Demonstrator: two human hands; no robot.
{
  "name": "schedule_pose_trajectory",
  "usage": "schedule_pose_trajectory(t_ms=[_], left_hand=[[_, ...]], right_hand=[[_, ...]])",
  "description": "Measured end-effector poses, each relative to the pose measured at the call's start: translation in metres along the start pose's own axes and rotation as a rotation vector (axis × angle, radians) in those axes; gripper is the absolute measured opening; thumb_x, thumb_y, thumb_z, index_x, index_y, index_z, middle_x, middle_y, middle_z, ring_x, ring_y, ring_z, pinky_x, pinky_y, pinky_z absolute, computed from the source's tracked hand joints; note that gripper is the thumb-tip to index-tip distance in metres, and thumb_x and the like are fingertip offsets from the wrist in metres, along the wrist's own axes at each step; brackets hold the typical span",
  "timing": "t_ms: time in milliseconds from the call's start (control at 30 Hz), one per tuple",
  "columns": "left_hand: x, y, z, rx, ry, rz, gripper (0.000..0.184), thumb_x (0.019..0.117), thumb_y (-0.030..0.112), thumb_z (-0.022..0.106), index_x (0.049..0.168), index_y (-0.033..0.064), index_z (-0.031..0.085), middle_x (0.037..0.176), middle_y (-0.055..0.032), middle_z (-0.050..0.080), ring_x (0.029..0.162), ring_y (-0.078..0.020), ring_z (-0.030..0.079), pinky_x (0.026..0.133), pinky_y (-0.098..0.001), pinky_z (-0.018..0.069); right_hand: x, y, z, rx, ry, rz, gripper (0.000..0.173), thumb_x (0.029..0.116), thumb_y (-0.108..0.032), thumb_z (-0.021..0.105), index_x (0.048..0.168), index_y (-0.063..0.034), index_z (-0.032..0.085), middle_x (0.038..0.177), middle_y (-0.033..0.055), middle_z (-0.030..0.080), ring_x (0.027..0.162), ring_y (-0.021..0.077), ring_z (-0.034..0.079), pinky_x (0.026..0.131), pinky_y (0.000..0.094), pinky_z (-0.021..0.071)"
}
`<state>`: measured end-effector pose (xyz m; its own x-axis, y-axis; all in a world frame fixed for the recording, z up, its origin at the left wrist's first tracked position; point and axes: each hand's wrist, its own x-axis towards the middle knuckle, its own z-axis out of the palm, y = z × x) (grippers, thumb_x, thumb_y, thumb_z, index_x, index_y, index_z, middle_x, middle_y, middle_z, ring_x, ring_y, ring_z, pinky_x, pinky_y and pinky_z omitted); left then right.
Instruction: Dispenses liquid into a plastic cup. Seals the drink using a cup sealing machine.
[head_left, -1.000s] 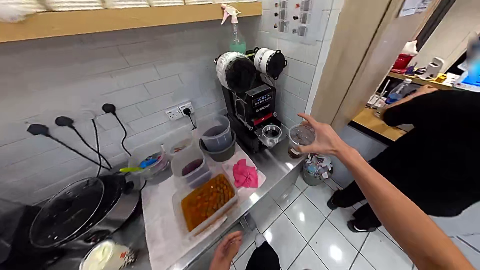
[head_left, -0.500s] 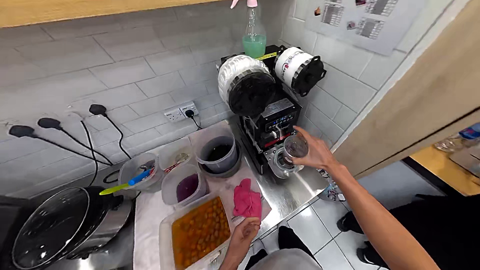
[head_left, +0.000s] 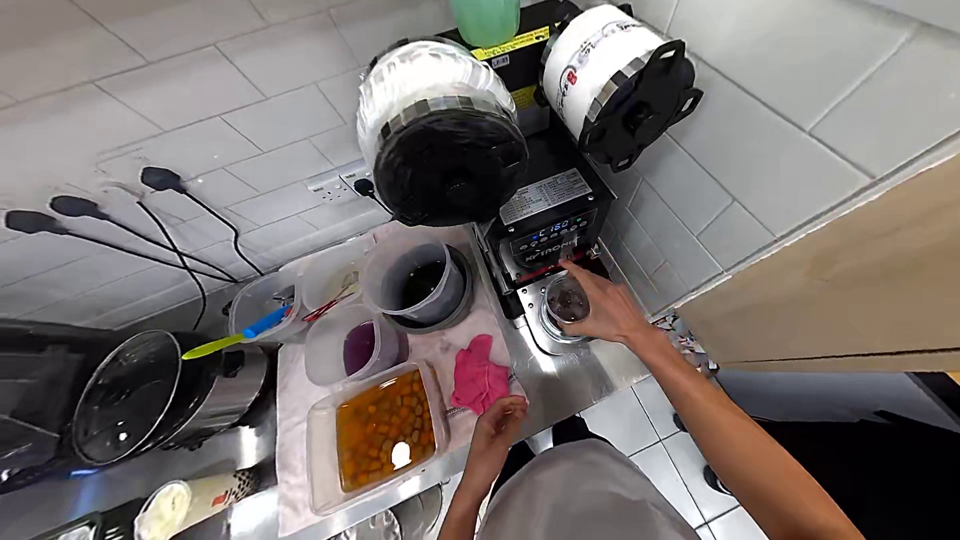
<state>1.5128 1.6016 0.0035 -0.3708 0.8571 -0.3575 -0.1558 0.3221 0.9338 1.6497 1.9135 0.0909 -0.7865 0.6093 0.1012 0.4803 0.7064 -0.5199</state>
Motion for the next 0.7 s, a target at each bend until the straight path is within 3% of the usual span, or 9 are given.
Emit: schedule_pose_trajectory(t_ms=[167,300,433,567,700], left_hand=[[0.014,0.005,0.015,0.005,0.054,-0.008,0.028,0.0999,0.009,0.06,0.126,-0.0011,0.064,0.12,-0.0138,0.071,0.11,-0.026,0.069,0.095,-0.0422,0.0595],[0.017,0.001,0.026,-0.009,0.079,-0.027,0.028,0.0998,0.009,0.06,0.125,-0.0014,0.064,0.119,-0.0146,0.071,0.11,-0.0268,0.069,0.095,-0.0426,0.0593],[0.016,-0.007,0.033,-0.032,0.094,-0.017,0.029,0.0982,0.006,0.058,0.125,-0.0027,0.064,0.119,-0.0154,0.071,0.11,-0.0273,0.069,0.094,-0.0426,0.0593],[0.014,-0.002,0.036,-0.071,0.126,-0.058,0.029,0.0995,0.006,0.058,0.127,-0.0032,0.063,0.121,-0.0164,0.07,0.112,-0.0283,0.068,0.094,-0.0445,0.0596],[0.033,0.021,0.042,-0.055,0.139,-0.015,0.03,0.1006,0.008,0.057,0.129,-0.0032,0.062,0.121,-0.0163,0.07,0.113,-0.0283,0.068,0.095,-0.0439,0.0592]], right_hand=[[0.0,0.015,0.01,0.055,0.0,-0.023,0.114,0.0638,-0.06,0.086,0.159,-0.0224,0.037,0.138,0.0082,0.064,0.118,0.0267,0.067,0.093,0.0539,0.0568],[0.0,0.027,0.022,0.131,0.041,-0.08,0.116,0.0652,-0.068,0.083,0.16,-0.0209,0.035,0.141,0.0065,0.061,0.125,0.0215,0.063,0.1,0.0482,0.0555],[-0.004,0.03,0.019,0.283,-0.003,-0.05,0.13,0.0587,-0.076,0.084,0.162,-0.0214,0.028,0.147,0.0044,0.056,0.132,0.0185,0.056,0.107,0.0448,0.0517],[-0.025,0.045,0.022,0.618,0.037,0.117,0.135,0.0561,-0.062,0.094,0.163,-0.0198,0.024,0.148,0.0022,0.054,0.132,0.0148,0.055,0.107,0.0393,0.0528],[-0.044,0.068,0.015,0.799,-0.03,0.203,0.111,0.066,-0.041,0.095,0.157,-0.0154,0.037,0.141,0.0034,0.062,0.129,0.0169,0.059,0.105,0.0403,0.0549]])
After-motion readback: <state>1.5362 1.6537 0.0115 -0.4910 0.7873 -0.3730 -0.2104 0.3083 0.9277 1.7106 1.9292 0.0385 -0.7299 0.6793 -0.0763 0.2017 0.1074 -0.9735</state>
